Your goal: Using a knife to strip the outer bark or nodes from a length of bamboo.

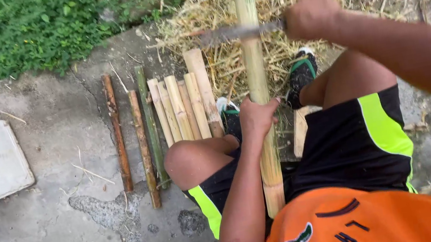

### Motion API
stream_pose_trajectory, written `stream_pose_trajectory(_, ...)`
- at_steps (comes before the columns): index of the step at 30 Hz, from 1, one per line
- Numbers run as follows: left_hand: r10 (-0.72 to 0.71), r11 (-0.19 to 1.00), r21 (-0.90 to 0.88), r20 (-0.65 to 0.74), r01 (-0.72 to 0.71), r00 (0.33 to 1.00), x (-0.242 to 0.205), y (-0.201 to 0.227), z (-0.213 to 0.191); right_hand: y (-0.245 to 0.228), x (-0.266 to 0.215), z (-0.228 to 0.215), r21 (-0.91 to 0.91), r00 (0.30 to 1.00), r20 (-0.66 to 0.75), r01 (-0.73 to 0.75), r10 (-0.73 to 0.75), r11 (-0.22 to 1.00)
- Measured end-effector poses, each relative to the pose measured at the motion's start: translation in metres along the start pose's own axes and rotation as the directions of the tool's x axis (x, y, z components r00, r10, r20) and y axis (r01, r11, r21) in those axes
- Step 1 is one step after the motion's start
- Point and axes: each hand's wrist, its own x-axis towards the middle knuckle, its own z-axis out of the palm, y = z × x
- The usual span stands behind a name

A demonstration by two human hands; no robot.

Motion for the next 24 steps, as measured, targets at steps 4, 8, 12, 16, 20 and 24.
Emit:
stream_pose_trajectory(4,0.024,1.000,-0.001,0.009,-0.024,1.000,0.000,0.003,0.000,0.014,0.013,-0.010,0.202,0.967,-0.134,-0.187,0.217,0.961)
stream_pose_trajectory(8,0.018,1.000,0.020,-0.010,-0.017,1.000,0.001,0.003,0.001,0.024,0.043,0.001,0.101,0.995,-0.015,-0.097,0.099,0.990)
stream_pose_trajectory(12,0.019,0.999,-0.026,0.043,-0.018,0.999,0.008,-0.012,0.003,0.030,0.031,-0.007,0.182,0.956,-0.150,-0.222,0.250,0.958)
stream_pose_trajectory(16,0.009,1.000,0.001,-0.005,-0.009,1.000,-0.001,-0.002,0.002,0.031,0.029,0.006,0.000,0.999,-0.033,0.028,-0.028,1.000)
stream_pose_trajectory(20,0.028,0.995,-0.098,0.038,-0.024,0.999,0.001,0.005,-0.001,0.040,0.048,0.005,0.242,0.967,-0.165,-0.153,0.196,0.958)
stream_pose_trajectory(24,0.055,0.993,-0.105,0.062,-0.049,0.997,0.000,0.000,-0.004,0.019,0.038,0.018,-0.085,0.999,0.038,-0.013,0.017,0.996)
